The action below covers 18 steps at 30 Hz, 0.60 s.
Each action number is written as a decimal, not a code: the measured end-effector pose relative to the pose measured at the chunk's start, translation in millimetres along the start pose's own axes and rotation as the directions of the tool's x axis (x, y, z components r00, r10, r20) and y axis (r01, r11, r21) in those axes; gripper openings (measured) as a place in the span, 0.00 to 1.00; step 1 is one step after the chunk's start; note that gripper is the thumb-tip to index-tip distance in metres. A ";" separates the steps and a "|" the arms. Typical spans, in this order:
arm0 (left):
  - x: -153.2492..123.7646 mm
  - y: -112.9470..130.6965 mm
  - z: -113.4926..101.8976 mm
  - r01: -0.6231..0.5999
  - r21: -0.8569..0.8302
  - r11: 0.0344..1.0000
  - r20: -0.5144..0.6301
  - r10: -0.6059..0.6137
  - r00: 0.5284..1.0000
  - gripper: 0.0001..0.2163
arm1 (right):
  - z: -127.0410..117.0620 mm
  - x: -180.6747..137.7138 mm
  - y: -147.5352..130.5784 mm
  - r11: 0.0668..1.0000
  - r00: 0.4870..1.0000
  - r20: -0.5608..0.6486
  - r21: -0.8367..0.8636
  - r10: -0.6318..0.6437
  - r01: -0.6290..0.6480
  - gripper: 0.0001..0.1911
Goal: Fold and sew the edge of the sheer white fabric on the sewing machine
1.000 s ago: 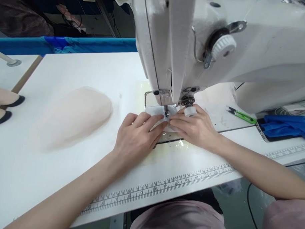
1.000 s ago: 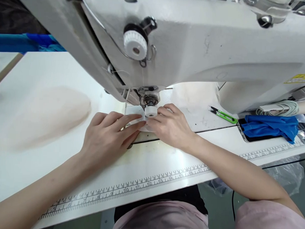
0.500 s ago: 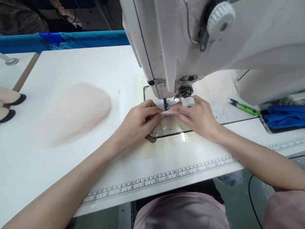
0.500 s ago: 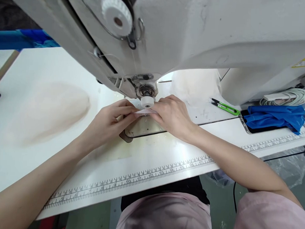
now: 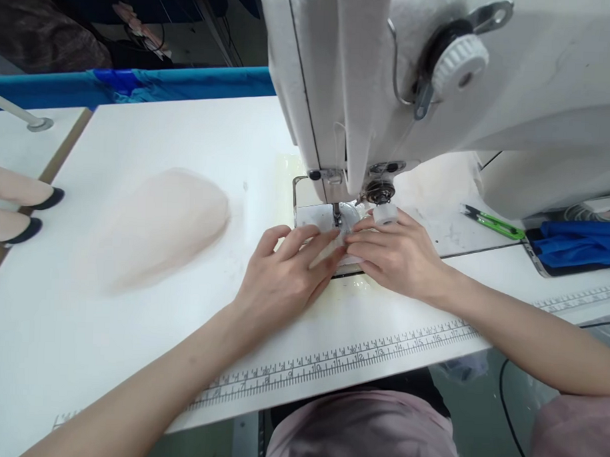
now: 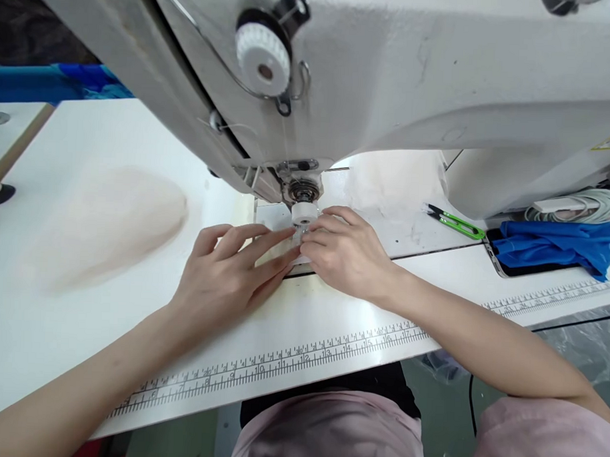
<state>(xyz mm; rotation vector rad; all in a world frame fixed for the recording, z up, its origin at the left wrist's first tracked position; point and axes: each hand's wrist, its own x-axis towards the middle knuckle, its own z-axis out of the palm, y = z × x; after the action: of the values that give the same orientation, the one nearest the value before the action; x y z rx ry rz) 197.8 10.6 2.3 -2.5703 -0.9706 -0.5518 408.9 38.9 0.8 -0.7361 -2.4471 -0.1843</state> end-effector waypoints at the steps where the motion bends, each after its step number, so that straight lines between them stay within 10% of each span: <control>1: -0.1 2.3 -1.9 0.008 0.006 1.000 0.016 -0.008 1.000 0.12 | -0.3 -0.1 -0.5 1.000 1.000 0.005 -0.007 -0.005 0.006 0.13; 18: 6.0 -7.2 5.7 0.098 -0.070 0.993 0.072 -0.093 0.993 0.12 | 7.3 3.9 8.7 0.994 0.999 0.030 -0.106 0.013 -0.010 0.12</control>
<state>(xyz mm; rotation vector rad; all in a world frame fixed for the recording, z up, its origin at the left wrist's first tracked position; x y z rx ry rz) 198.3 21.5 1.4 -2.6342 -1.1218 -0.5371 407.4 50.1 -3.3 -0.8035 -2.4770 -0.3021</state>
